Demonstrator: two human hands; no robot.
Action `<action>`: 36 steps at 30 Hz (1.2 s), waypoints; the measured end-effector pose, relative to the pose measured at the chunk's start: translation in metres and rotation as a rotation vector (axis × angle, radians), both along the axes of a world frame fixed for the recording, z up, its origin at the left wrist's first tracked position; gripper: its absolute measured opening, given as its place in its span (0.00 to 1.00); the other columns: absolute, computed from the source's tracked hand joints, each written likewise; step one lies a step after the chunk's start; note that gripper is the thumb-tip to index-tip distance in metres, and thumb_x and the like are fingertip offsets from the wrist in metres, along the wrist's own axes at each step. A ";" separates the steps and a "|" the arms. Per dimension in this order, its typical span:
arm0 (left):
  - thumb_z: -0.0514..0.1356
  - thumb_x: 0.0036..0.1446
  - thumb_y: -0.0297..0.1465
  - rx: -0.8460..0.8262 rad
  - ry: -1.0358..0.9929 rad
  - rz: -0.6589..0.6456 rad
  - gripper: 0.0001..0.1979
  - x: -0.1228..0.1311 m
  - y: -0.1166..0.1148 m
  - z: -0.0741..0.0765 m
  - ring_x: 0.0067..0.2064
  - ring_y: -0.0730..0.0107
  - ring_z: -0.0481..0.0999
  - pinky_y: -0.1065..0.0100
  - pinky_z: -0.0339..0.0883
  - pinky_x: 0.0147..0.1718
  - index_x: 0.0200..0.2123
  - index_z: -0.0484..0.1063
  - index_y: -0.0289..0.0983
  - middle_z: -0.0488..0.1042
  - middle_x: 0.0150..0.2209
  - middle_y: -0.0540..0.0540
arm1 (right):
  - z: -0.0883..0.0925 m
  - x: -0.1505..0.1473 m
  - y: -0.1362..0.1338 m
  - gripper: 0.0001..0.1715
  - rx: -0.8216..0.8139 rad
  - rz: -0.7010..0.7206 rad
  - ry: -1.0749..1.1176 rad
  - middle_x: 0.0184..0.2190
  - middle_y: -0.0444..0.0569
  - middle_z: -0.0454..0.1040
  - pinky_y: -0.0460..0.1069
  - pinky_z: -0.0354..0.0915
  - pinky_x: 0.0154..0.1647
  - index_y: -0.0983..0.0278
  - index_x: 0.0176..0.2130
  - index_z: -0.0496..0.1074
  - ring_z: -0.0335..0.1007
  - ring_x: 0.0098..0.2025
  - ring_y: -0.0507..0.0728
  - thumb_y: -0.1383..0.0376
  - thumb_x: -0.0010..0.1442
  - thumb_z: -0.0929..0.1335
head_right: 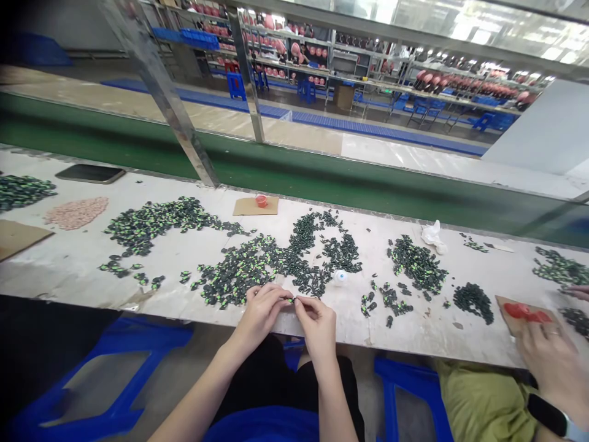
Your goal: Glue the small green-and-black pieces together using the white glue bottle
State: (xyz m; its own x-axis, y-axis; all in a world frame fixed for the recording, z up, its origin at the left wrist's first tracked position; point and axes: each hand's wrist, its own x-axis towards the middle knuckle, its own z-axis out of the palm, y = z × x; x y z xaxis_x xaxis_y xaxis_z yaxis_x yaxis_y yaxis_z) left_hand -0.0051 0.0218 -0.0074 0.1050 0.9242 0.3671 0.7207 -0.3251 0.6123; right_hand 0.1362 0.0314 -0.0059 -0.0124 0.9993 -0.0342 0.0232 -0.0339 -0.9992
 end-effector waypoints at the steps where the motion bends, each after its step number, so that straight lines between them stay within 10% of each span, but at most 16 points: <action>1: 0.50 0.63 0.23 0.010 -0.012 -0.001 0.11 0.000 -0.001 0.001 0.40 0.66 0.74 0.62 0.51 0.43 0.38 0.70 0.39 0.79 0.35 0.48 | 0.001 0.000 0.000 0.11 0.001 -0.003 0.018 0.28 0.49 0.80 0.53 0.75 0.34 0.63 0.30 0.79 0.77 0.30 0.57 0.58 0.50 0.72; 16: 0.57 0.58 0.25 -0.037 -0.144 0.021 0.09 -0.002 -0.016 0.021 0.37 0.67 0.76 0.60 0.58 0.45 0.33 0.77 0.42 0.79 0.31 0.50 | 0.000 -0.004 -0.008 0.19 0.172 -0.047 0.092 0.23 0.43 0.74 0.45 0.70 0.26 0.63 0.41 0.74 0.70 0.24 0.50 0.66 0.46 0.73; 28: 0.63 0.46 0.32 -0.420 -0.743 0.064 0.11 0.005 -0.019 0.021 0.36 0.63 0.80 0.66 0.74 0.36 0.35 0.77 0.35 0.80 0.35 0.43 | -0.012 0.012 -0.009 0.19 0.291 0.096 -0.119 0.26 0.44 0.75 0.46 0.72 0.27 0.62 0.44 0.74 0.71 0.25 0.51 0.66 0.50 0.71; 36: 0.61 0.54 0.32 -0.232 -0.299 0.096 0.09 0.002 -0.020 0.009 0.44 0.58 0.75 0.50 0.58 0.51 0.40 0.72 0.41 0.80 0.34 0.46 | 0.008 0.054 -0.001 0.05 0.497 -0.007 -0.456 0.26 0.46 0.75 0.47 0.71 0.27 0.63 0.35 0.75 0.71 0.26 0.52 0.65 0.56 0.68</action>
